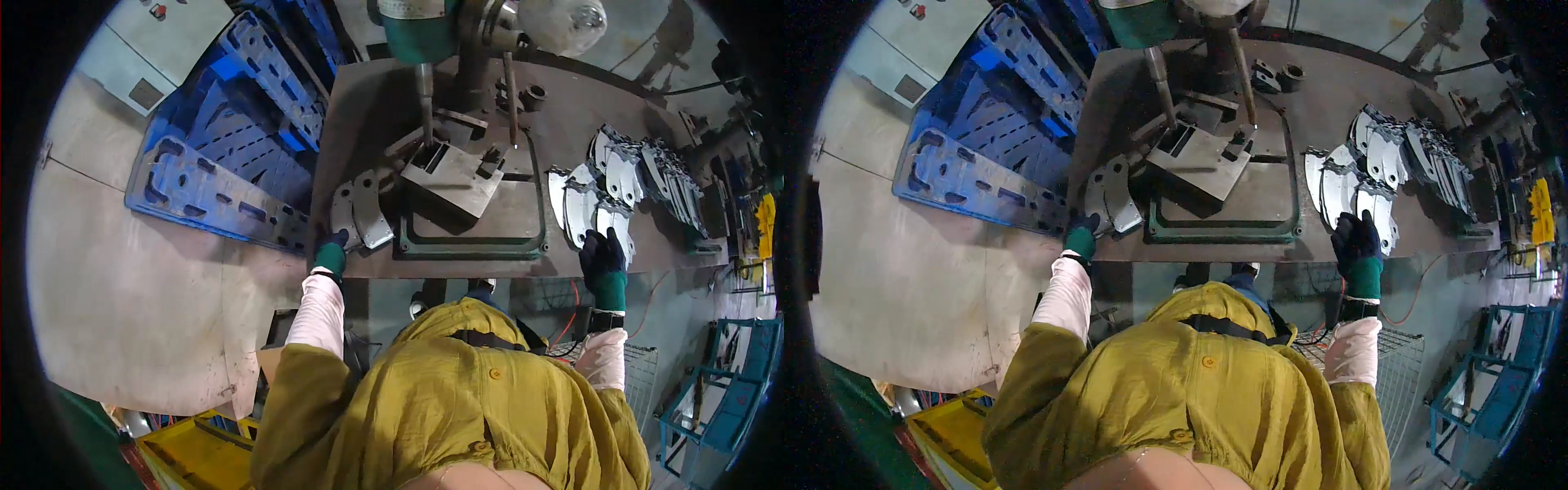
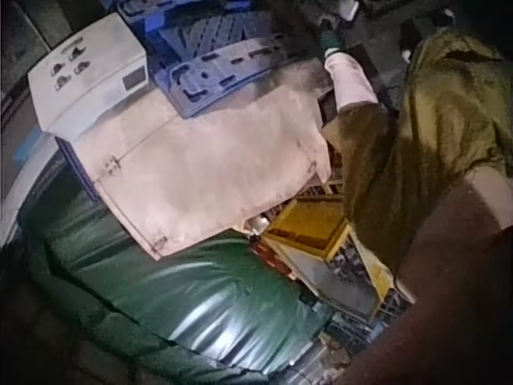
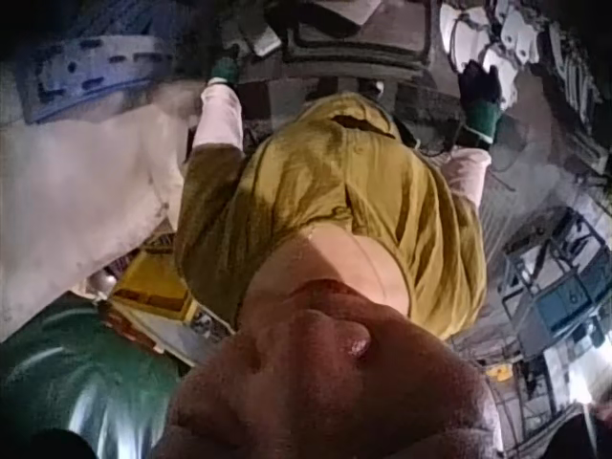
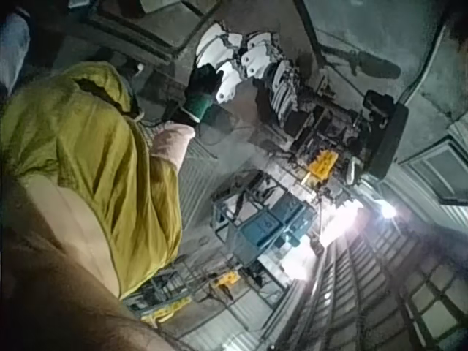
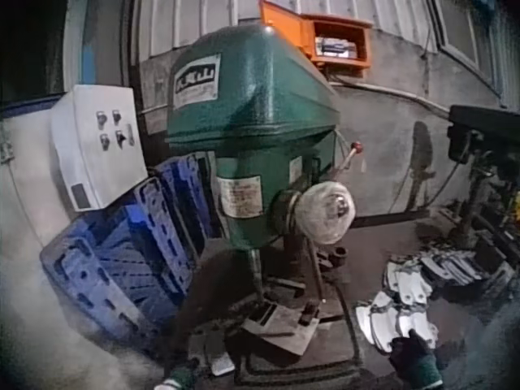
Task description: Positioning metal plates under a drill press and pulling the lever to drill holes.
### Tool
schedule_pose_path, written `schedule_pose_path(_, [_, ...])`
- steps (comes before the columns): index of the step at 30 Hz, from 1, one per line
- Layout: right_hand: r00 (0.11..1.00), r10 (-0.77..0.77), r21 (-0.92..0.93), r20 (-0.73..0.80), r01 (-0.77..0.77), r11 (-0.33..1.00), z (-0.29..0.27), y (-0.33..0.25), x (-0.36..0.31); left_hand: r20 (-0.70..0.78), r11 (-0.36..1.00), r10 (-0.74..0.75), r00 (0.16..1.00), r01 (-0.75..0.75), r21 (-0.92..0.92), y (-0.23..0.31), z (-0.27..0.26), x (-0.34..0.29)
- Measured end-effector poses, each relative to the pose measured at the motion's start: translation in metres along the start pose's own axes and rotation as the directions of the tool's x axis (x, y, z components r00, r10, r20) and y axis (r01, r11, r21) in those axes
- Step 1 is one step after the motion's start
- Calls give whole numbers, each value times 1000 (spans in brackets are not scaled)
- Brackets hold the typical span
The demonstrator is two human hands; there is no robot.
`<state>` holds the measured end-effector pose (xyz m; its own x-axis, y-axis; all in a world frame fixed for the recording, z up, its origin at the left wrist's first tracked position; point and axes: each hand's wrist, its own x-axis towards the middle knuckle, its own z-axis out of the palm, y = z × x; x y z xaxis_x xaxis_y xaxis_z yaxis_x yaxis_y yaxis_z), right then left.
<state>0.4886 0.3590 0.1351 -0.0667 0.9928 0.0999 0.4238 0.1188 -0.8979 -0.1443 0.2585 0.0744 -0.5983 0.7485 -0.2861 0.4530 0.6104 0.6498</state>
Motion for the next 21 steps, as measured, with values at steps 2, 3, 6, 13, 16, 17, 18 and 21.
schedule_pose_path(2, [991, 86, 173, 99, -102, 980, 10, -1, 8, 76, 994, -3, 997, 12, -108, -50, -8, 19])
schedule_pose_path(3, [986, 69, 130, 154, -90, 987, 8, -12, 9, 21, 996, 39, 999, -37, -76, -36, -4, 16])
schedule_pose_path(6, [933, 359, 609, 29, -301, 734, 10, -68, 1, -63, 993, 99, 993, -102, -52, 7, 2, -3])
schedule_pose_path(13, [810, 491, 804, 321, -507, 310, 9, -25, 23, -198, 927, 117, 973, -35, 374, -84, 4, 20])
schedule_pose_path(16, [818, 571, 720, 68, -437, 539, -7, -11, -7, 197, 943, 126, 972, -179, 282, 40, 20, 12])
schedule_pose_path(17, [820, 571, 662, 43, -451, 598, 2, -19, -3, 340, 829, 141, 930, -298, 473, 38, 10, 15])
schedule_pose_path(18, [751, 657, 635, 71, -542, 550, 1, -17, 4, 462, 671, 157, 873, -438, 599, 36, 6, 22])
schedule_pose_path(21, [809, 577, -63, -114, -586, 808, 12, -21, 23, 450, 599, 272, 851, -516, 613, -15, 8, 45])
